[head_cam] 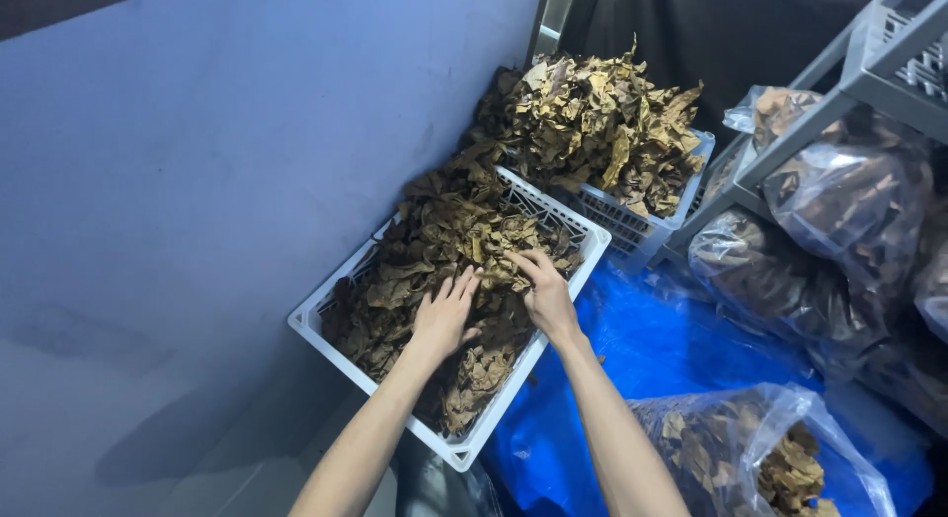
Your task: A person is shown bagging dried leaves by hand, transferring them from a white plastic crate into clear plastic bags.
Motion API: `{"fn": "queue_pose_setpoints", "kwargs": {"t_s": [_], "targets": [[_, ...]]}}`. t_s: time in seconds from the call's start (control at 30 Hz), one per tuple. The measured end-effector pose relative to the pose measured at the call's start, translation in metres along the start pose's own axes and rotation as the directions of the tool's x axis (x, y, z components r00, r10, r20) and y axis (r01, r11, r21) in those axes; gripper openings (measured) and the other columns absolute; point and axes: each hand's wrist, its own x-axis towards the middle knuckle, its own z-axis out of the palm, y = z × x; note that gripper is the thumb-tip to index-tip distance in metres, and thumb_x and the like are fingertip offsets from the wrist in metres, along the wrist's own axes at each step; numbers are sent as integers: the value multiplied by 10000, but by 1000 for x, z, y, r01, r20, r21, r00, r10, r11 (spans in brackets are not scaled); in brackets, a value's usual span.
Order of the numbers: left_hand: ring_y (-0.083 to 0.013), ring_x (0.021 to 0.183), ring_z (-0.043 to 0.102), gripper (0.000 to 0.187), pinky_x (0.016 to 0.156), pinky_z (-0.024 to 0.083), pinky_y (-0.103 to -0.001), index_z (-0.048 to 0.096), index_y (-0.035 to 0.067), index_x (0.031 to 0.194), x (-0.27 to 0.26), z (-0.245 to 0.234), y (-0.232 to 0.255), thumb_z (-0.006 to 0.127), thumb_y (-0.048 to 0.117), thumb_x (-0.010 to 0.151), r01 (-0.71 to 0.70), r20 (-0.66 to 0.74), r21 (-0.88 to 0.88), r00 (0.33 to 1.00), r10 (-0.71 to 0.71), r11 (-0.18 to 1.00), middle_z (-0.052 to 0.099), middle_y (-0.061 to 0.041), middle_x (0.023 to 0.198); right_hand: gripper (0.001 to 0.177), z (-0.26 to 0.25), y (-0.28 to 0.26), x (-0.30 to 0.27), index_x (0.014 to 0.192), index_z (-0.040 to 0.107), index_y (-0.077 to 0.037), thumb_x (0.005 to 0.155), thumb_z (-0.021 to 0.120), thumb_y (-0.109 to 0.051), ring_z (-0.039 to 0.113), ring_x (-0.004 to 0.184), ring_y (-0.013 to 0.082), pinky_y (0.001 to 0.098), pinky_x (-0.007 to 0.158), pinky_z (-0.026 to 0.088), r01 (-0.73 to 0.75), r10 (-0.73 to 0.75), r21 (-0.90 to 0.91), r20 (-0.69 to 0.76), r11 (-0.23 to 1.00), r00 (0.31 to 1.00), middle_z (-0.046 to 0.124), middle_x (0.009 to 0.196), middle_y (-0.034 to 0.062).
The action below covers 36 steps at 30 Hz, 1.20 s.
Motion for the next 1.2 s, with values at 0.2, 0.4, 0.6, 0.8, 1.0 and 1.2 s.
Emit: {"fn": "queue_pose_setpoints", "kwargs": {"t_s": [0.2, 0.4, 0.6, 0.8, 1.0, 1.2], "targets": [[-272, 1543, 291, 768, 1131, 386, -629, 325, 120, 1599, -24, -11, 4, 682, 324, 950, -55, -18, 5, 998, 55, 998, 330, -50, 1674, 728, -13, -15, -16, 1398, 640, -216, 827, 403, 168, 570, 1299, 408, 499, 1107, 488, 48, -48, -1, -19, 999, 999, 601, 1358, 148], [-197, 1085, 718, 480, 1138, 364, -576, 625, 218, 1309, -5, 33, 1, 651, 126, 838, -45, -250, 99, 966, 68, 994, 696, 48, 1251, 569, -29, -12, -12, 1233, 738, -230, 831, 550, 127, 638, 1206, 345, 440, 1046, 533, -57, 73, 145, -107, 988, 992, 637, 1232, 60], [-330, 831, 765, 276, 706, 616, -481, 640, 190, 1105, -3, 12, 36, 632, 169, 829, 73, -284, -117, 953, -104, 990, 685, 3, 1043, 510, -63, -8, -17, 1204, 727, -276, 855, 571, 62, 658, 1174, 301, 444, 1025, 558, -115, 113, -21, -90, 993, 990, 631, 1195, 6], [-338, 964, 731, 238, 890, 566, -471, 728, 213, 879, -27, -58, 97, 523, 96, 910, -94, -279, -672, 951, -134, 734, 748, -47, 851, 303, -162, -54, -48, 1042, 766, -119, 835, 622, 49, 705, 1035, 357, 436, 914, 571, 21, 45, 231, -277, 973, 960, 716, 1068, 124], [-395, 941, 715, 307, 882, 553, -482, 716, 110, 989, -47, -88, 200, 483, -44, 860, -456, -486, -764, 872, 59, 455, 726, -156, 843, 363, -303, -100, -125, 1097, 789, -169, 773, 768, -9, 716, 1070, 276, 384, 945, 550, 19, 50, 249, -267, 968, 962, 756, 1125, 80], [-310, 842, 716, 327, 750, 578, -426, 699, 117, 1225, -63, -92, 281, 598, 362, 1033, -410, -372, -826, 912, 172, 387, 682, -150, 999, 328, -380, -86, -204, 1074, 791, -134, 757, 799, -54, 711, 1110, 277, 410, 984, 535, -159, 185, 141, -199, 977, 962, 767, 1148, 97]]}}
